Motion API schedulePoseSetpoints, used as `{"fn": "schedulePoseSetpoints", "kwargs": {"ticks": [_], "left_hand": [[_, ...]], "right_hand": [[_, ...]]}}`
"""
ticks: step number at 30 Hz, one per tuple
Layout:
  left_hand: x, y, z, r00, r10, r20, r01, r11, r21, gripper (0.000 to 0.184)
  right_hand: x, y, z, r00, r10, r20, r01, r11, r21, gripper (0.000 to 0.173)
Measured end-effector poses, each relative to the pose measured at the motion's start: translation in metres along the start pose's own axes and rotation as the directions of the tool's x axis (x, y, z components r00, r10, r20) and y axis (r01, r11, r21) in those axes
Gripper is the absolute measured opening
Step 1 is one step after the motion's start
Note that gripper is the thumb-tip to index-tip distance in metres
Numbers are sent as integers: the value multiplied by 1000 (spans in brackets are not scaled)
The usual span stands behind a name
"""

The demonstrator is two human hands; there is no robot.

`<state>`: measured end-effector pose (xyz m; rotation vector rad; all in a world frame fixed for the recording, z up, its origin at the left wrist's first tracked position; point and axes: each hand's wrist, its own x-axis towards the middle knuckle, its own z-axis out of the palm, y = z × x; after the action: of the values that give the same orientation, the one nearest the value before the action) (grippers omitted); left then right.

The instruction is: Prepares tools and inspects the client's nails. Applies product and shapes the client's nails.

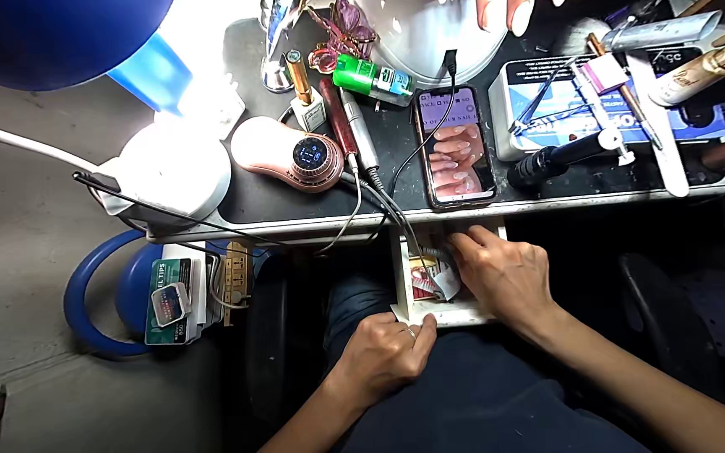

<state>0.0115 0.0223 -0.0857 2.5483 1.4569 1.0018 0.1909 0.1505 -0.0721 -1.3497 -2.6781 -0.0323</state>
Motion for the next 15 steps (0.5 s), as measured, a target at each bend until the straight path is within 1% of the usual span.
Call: {"fn": "schedulePoseSetpoints", "kwargs": {"ticks": [2, 4, 7, 9, 12, 15], "left_hand": [[1, 0, 0, 1000, 8, 10, -8, 1000, 4, 16], [2, -1, -1, 1000, 14, 15, -14, 1000, 8, 16], [0, 0, 0, 1000, 6, 9, -6, 1000, 4, 16], [1, -1, 1, 1000, 8, 6, -8, 1000, 3, 16], [1, 0, 0, 1000, 16, 16, -16, 1000, 12, 17], [2, -1, -1, 1000, 24, 15, -24, 1000, 14, 17]], "right_hand": [[6, -4, 2, 992, 11, 123, -15, 1000, 25, 13], [12, -8, 0, 975, 66, 212, -64, 998, -20, 13], [20, -16, -8, 926, 171, 335, -151, 985, -86, 25], [29, -20, -11, 902, 220, 372, -201, 975, -89, 31], [40, -23, -15, 851, 277, 446, -272, 959, -78, 29], [44, -25, -12, 839, 308, 448, -289, 951, -113, 31]]}}
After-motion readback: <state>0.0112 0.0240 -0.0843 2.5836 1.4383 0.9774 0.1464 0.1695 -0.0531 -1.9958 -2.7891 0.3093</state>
